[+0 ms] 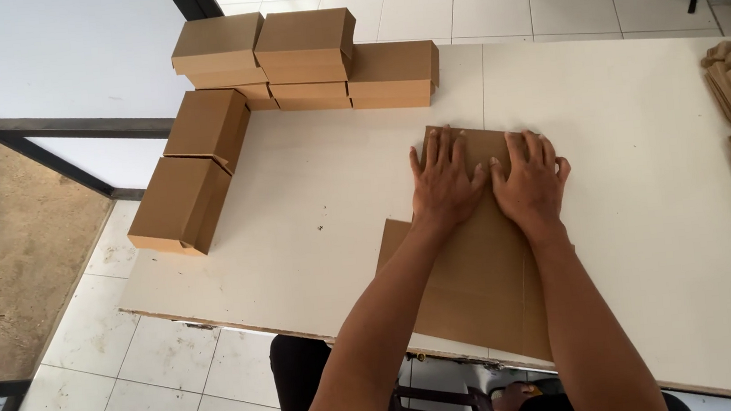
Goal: The person folds flat cardboard sheets into small rectangular boxes by hand, then places each finished box into a growing stack on the left side of the table. The process is repeated multiple times with consistent folding and stacking.
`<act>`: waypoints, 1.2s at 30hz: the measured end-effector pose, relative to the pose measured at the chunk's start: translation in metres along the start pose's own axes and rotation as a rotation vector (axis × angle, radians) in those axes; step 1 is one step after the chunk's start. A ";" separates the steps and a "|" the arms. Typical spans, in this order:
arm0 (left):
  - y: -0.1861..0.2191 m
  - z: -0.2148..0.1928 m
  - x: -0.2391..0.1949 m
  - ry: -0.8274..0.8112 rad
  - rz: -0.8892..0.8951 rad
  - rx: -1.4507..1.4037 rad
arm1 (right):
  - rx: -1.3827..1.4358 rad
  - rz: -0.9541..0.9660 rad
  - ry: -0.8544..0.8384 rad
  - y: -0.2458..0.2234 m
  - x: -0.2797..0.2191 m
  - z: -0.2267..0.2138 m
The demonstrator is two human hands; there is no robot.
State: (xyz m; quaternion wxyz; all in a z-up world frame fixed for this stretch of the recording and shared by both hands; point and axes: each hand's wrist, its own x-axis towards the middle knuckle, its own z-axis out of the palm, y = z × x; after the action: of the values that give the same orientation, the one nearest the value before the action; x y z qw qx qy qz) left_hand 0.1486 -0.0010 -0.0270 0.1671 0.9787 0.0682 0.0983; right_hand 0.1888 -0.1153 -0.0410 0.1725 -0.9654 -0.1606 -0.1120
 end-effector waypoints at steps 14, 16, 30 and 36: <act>-0.037 0.015 -0.049 0.282 0.094 0.126 | 0.485 0.106 -0.029 0.033 -0.035 -0.069; -0.041 -0.017 -0.080 0.149 -0.044 0.093 | 0.343 0.072 0.081 0.054 -0.063 -0.071; -0.010 -0.091 -0.156 0.101 -0.474 -0.869 | 0.546 0.578 -0.117 -0.009 -0.146 -0.095; -0.012 -0.097 -0.158 -0.017 -0.324 -0.621 | 0.726 0.562 -0.260 -0.032 -0.135 -0.107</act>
State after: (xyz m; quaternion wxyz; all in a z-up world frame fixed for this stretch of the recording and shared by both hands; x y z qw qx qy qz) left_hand -0.0266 0.0144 0.0315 0.4708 0.8584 0.1879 0.0786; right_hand 0.0357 -0.1630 0.0301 0.5009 -0.8546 0.0579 0.1240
